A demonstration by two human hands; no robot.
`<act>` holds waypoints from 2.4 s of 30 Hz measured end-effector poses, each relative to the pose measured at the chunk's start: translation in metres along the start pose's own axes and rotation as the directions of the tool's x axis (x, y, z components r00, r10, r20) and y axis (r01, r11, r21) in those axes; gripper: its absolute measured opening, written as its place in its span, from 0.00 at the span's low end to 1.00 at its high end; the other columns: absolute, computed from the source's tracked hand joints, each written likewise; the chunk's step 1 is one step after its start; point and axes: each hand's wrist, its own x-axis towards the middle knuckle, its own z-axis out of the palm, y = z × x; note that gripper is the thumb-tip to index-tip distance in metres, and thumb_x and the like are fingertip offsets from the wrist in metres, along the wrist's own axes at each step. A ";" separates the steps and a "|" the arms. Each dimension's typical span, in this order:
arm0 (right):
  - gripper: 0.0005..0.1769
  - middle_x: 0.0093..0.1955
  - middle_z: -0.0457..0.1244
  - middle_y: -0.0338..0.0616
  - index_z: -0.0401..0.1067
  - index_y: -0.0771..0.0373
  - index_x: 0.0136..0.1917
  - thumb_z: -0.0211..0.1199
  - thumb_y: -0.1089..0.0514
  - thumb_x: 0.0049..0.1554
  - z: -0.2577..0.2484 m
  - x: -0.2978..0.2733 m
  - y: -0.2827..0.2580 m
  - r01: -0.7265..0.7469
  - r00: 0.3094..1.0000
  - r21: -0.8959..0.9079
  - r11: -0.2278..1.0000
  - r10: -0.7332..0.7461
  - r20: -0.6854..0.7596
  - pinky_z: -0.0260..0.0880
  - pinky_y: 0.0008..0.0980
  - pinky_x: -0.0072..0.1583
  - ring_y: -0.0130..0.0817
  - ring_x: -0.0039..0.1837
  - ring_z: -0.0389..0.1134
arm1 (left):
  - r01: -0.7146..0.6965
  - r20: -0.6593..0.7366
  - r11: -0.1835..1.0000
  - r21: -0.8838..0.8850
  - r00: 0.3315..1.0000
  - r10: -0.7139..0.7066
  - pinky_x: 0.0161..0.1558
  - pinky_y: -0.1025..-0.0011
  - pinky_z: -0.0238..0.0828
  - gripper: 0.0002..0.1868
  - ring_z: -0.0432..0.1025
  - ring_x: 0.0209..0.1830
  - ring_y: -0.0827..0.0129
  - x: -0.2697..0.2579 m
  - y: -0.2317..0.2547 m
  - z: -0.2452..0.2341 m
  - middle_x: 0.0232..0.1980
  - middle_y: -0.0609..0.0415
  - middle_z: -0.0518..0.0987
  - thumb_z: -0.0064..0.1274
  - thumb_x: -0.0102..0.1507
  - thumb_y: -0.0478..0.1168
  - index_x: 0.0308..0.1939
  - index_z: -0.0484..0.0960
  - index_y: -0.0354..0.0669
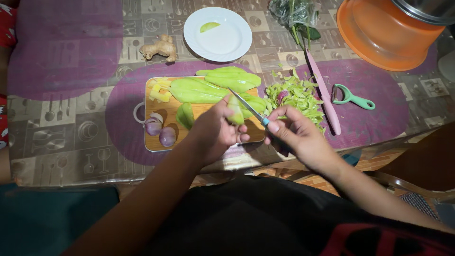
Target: The person slices a chayote squash and small onions on a wooden cutting board using a blue knife.
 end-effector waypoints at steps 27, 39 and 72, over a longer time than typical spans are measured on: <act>0.12 0.37 0.65 0.40 0.76 0.62 0.58 0.61 0.57 0.63 0.005 -0.045 -0.078 0.200 0.948 -0.118 0.973 -0.222 -0.226 0.61 0.23 0.37 0.22 0.36 0.61 | -0.695 0.017 0.351 0.628 0.463 0.886 0.51 0.78 0.69 0.24 0.72 0.44 0.79 0.014 0.004 0.111 0.45 0.59 0.80 0.29 0.71 0.38 0.60 0.78 0.30; 0.16 0.36 0.66 0.40 0.71 0.62 0.62 0.56 0.56 0.62 -0.010 -0.021 -0.068 0.116 0.993 0.117 0.986 -0.116 -0.011 0.66 0.26 0.37 0.26 0.34 0.64 | -0.366 -0.010 0.928 0.074 0.930 0.368 0.18 0.71 0.51 0.23 0.56 0.19 0.72 0.010 0.021 0.069 0.27 0.55 0.65 0.40 0.74 0.46 0.53 0.65 0.21; 0.20 0.59 0.69 0.58 0.70 0.61 0.67 0.53 0.58 0.62 0.051 0.010 -0.016 0.021 0.988 -0.736 0.677 0.098 0.119 0.69 0.43 0.62 0.53 0.61 0.71 | 0.042 -0.221 0.274 0.961 0.715 0.664 0.35 0.69 0.77 0.25 0.82 0.25 0.62 0.041 -0.047 -0.080 0.33 0.44 0.84 0.65 0.54 0.38 0.52 0.80 0.27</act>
